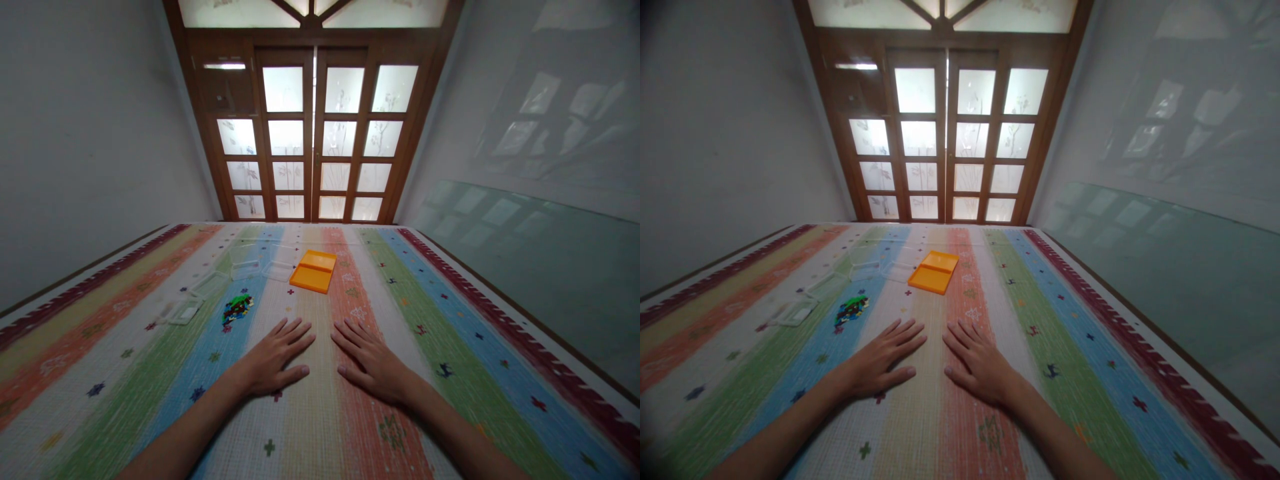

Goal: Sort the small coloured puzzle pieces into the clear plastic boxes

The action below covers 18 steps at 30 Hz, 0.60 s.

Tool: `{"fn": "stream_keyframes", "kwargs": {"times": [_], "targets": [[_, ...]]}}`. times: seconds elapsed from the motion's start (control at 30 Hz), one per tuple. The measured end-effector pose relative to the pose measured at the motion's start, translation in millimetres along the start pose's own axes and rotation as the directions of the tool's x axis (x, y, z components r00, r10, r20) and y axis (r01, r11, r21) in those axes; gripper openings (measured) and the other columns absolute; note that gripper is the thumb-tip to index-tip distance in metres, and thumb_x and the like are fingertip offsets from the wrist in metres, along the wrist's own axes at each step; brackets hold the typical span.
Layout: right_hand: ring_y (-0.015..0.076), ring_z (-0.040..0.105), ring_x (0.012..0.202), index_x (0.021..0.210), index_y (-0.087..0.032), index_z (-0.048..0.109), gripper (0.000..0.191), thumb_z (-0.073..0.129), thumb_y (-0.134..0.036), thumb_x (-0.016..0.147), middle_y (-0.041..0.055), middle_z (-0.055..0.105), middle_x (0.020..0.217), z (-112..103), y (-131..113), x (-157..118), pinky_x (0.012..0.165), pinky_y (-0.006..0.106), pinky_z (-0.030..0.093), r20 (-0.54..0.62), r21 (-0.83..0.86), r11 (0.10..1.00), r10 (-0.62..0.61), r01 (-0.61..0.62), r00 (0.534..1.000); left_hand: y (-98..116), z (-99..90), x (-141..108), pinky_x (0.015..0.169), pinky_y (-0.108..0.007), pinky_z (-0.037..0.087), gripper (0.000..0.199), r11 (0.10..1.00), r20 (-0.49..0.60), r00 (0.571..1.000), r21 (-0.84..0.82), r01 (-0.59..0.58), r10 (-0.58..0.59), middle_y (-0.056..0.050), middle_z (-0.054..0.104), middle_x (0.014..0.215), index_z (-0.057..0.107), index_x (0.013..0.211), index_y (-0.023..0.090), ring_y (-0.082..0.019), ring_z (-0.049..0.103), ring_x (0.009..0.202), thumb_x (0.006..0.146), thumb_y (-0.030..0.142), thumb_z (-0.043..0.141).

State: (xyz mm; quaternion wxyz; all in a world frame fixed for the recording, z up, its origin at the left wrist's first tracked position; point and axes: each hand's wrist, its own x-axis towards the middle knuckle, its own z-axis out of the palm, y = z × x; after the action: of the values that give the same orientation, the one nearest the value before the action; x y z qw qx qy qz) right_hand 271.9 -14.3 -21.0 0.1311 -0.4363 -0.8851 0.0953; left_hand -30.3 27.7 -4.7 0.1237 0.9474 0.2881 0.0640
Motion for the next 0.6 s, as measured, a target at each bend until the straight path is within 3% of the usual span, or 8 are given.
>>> {"fn": "stream_keyframes", "kwargs": {"times": [0.6], "targets": [[0.0299,0.024,0.154,0.158,-0.024,0.036,0.064,0.046,-0.053,0.102,0.0078,0.028,0.165,-0.2,-1.4,0.3,0.125,0.055,0.024,0.024,-0.019,1.000,0.019,-0.019,1.000,-0.1,-0.2,0.6,0.126,-0.058,0.016,0.066,1.000,-0.024,1.000,-0.018,-0.008,0.008,-0.009,0.029,0.166,0.030,0.159,0.030,-0.032,0.025,0.155,0.100,0.058,0.043]]}}
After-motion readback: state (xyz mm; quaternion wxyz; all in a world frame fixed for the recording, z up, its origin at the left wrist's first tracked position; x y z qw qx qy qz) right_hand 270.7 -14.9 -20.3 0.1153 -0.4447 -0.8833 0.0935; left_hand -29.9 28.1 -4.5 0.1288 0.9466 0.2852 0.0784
